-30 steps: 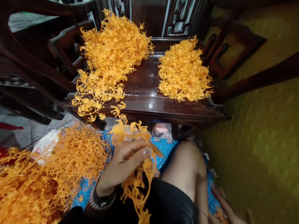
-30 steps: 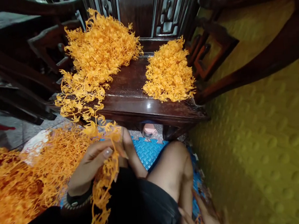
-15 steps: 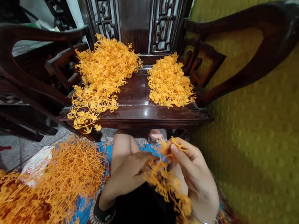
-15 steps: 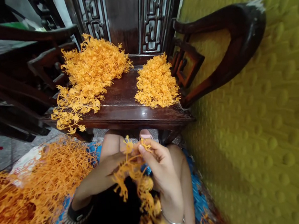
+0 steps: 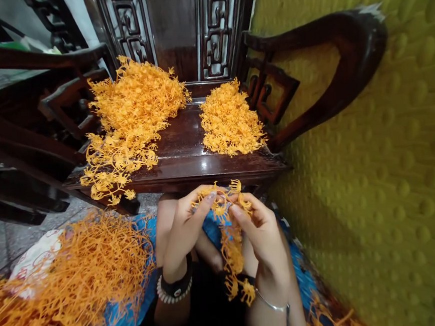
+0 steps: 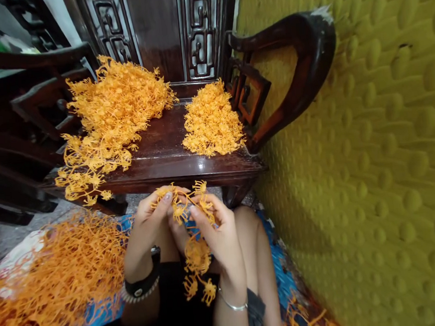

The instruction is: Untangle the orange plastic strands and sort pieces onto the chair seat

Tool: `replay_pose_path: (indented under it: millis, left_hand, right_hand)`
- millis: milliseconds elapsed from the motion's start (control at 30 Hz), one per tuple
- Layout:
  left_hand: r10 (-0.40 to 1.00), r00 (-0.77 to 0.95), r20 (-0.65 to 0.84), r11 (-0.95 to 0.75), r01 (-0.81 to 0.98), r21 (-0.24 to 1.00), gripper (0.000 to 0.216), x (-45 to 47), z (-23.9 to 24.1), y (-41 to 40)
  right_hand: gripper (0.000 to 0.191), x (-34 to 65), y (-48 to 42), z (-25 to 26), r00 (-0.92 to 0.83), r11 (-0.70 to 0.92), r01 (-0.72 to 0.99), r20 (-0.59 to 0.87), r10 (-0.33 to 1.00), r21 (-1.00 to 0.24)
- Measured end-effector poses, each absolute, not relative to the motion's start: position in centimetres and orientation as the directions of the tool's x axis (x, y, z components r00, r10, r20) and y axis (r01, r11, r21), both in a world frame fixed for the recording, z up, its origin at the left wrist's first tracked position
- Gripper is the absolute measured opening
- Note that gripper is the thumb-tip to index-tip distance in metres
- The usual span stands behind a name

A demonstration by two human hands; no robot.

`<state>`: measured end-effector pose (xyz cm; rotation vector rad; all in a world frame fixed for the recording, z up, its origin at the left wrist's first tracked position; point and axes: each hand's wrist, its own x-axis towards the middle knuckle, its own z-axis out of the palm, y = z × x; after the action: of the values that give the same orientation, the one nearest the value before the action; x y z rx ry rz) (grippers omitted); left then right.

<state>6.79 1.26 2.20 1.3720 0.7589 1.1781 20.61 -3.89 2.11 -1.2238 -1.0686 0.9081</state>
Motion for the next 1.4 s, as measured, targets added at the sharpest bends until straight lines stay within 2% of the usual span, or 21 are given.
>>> replay_pose_path:
  millis: [100,233,367,433,500,567,700,767,867,967,1100,1200,1267,1333,1400]
  left_hand:
    - [0.924,0.274,0.267,-0.203,-0.243,0.949,0.033,6.7,1.9,1.0]
    - [0.83,0.327,0.451,-0.371,-0.281,0.885,0.033,6.0,2.0,1.0]
    - [0.764,0.376,0.524,-0.42,-0.326,0.847,0.029,5.9,2.0,1.0]
    - [0.754,0.384,0.533,-0.442,-0.302,0.844,0.026,6.0,2.2,0.9]
    - [0.736,0.394,0.551,-0.487,-0.256,0.835,0.025,6.0,2.5,0.6]
    - [0.708,0.407,0.577,-0.54,-0.213,0.814,0.025,5.9,2.9,0.2]
    - [0.679,0.332,0.654,-0.664,-0.101,0.741,0.029,5.8,3.2,0.0]
    - [0.683,0.294,0.669,-0.695,-0.021,0.719,0.032,5.9,2.9,0.2]
    - [0.682,0.323,0.656,-0.692,-0.004,0.722,0.035,6.3,2.1,0.9]
    - [0.697,0.338,0.633,-0.688,0.064,0.723,0.036,6.6,1.3,1.5]
    - [0.765,0.297,0.572,-0.639,0.234,0.733,0.04,7.2,0.5,1.9]
    - [0.837,0.171,0.52,-0.546,0.315,0.776,0.041,7.7,0.5,1.9]
    - [0.853,0.125,0.506,-0.52,0.275,0.809,0.045,8.1,0.9,1.5]
    - [0.875,0.155,0.459,-0.479,0.136,0.867,0.049,8.6,1.4,1.0]
    - [0.92,0.242,0.307,-0.31,-0.026,0.95,0.053,9.3,1.7,0.6]
  right_hand:
    - [0.024,21.0,-4.0,2.0,0.176,0.096,-0.06,0.084,0.981,-0.994]
    - [0.028,20.9,-4.0,1.8,0.041,-0.004,-0.155,-0.01,0.999,-0.988]
    - [0.034,20.3,-3.7,1.3,0.001,0.004,-0.198,0.004,1.0,-0.98]
    - [0.036,20.0,-3.4,1.1,0.077,0.077,-0.233,0.06,0.995,-0.969]
    - [0.047,19.8,-3.2,1.1,0.121,0.114,-0.278,0.083,0.989,-0.954]
    - [0.052,19.8,-3.1,1.0,0.097,0.084,-0.35,0.053,0.994,-0.933]
    - [0.042,20.2,-3.4,0.7,0.027,0.019,-0.514,0.006,1.0,-0.858]
    - [0.042,20.4,-3.6,0.6,-0.056,-0.026,-0.536,0.005,0.998,-0.844]
    - [0.033,20.0,-3.7,0.6,-0.169,-0.041,-0.453,0.041,0.985,-0.89]
    - [0.016,19.4,-3.5,0.8,-0.091,0.034,-0.36,0.071,0.993,-0.932]
    - [0.027,19.2,-3.2,0.6,0.025,0.046,-0.359,0.04,0.999,-0.932]
    - [0.031,19.7,-3.2,0.4,0.079,0.051,-0.368,0.024,0.997,-0.929]
    - [0.031,20.1,-3.3,0.5,0.093,0.079,-0.415,0.044,0.995,-0.906]
    - [0.034,20.3,-3.3,0.4,0.062,0.103,-0.494,0.083,0.995,-0.864]
    - [0.037,20.3,-3.1,0.2,0.033,0.143,-0.601,0.155,0.987,-0.786]
